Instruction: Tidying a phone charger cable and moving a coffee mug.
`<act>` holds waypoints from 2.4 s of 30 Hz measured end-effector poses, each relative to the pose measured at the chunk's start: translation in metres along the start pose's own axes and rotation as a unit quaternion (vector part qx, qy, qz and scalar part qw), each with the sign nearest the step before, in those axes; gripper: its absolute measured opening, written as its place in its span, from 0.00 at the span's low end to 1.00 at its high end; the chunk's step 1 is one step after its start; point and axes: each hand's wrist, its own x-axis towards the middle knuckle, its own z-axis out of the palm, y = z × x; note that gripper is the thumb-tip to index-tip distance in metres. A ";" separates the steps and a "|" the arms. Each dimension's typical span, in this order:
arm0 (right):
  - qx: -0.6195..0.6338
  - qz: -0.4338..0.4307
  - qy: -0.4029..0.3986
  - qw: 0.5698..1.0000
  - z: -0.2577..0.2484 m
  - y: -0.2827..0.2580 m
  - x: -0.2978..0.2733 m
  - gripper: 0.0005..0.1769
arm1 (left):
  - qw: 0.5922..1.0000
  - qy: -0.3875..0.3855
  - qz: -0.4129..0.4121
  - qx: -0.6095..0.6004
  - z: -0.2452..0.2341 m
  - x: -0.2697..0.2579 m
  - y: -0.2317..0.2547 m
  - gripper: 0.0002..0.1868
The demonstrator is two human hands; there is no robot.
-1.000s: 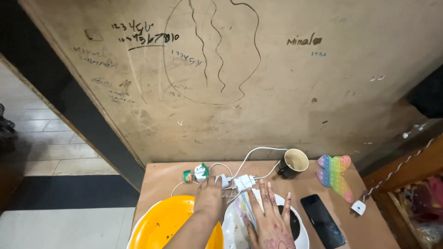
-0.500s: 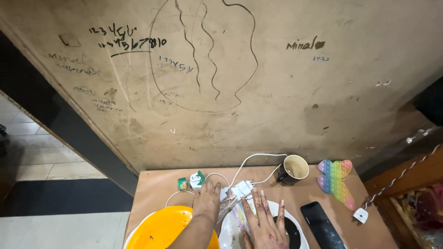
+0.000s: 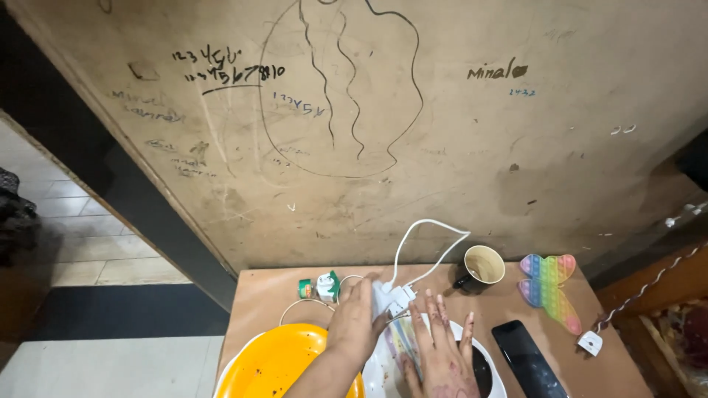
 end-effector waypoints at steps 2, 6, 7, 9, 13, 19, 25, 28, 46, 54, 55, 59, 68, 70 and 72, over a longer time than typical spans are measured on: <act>0.012 0.000 0.015 1.000 -0.017 -0.007 0.002 0.57 | 0.997 0.032 0.070 -0.002 -0.007 -0.007 0.004 0.38; 0.035 0.000 0.112 0.993 -0.040 -0.012 0.004 0.51 | 0.990 0.041 0.131 -0.032 -0.034 -0.027 0.032 0.34; 0.036 -0.001 0.113 0.993 -0.051 -0.015 0.007 0.51 | 0.990 0.042 0.132 -0.031 -0.036 -0.030 0.032 0.34; 0.099 -0.001 0.216 0.971 -0.072 -0.021 0.010 0.48 | 0.972 0.060 0.202 -0.106 -0.040 -0.038 0.034 0.35; 0.095 -0.013 0.263 0.960 -0.095 -0.019 0.016 0.47 | 0.955 0.078 0.246 -0.144 -0.057 -0.054 0.044 0.34; 0.105 0.007 0.285 0.953 -0.130 -0.023 0.027 0.43 | 0.903 -0.121 0.109 -0.397 -0.077 -0.079 0.062 0.38; 0.113 -0.006 0.301 0.947 -0.149 -0.027 0.043 0.41 | 0.789 -0.276 0.092 -0.541 -0.113 -0.101 0.093 0.39; 0.167 0.038 0.253 0.952 -0.146 -0.020 0.044 0.29 | 0.773 -0.304 0.072 -0.552 -0.136 -0.113 0.109 0.42; 0.135 0.001 0.016 0.991 -0.166 -0.074 -0.007 0.12 | 0.966 0.068 0.154 -0.194 -0.142 -0.106 0.129 0.23; 0.153 -0.038 -0.007 0.988 -0.203 -0.056 -0.024 0.09 | 0.958 -0.054 0.232 -0.159 -0.140 -0.106 0.103 0.24; 0.152 -0.037 -0.006 0.988 -0.203 -0.055 -0.022 0.09 | 0.958 -0.055 0.232 -0.159 -0.139 -0.108 0.102 0.24; 0.279 0.032 0.045 0.959 -0.207 -0.049 -0.015 0.09 | 0.907 -0.192 0.191 -0.322 -0.125 -0.110 0.085 0.23; 0.370 0.001 0.091 0.924 -0.172 -0.032 -0.023 0.10 | 0.803 -0.181 0.071 -0.563 -0.121 -0.130 0.113 0.22; 0.397 0.002 0.086 0.914 -0.152 -0.027 -0.026 0.12 | 0.808 -0.126 0.046 -0.573 -0.115 -0.129 0.115 0.21; 0.340 0.070 0.068 0.935 -0.124 -0.014 -0.030 0.11 | 0.801 -0.055 0.018 -0.596 -0.109 -0.124 0.113 0.20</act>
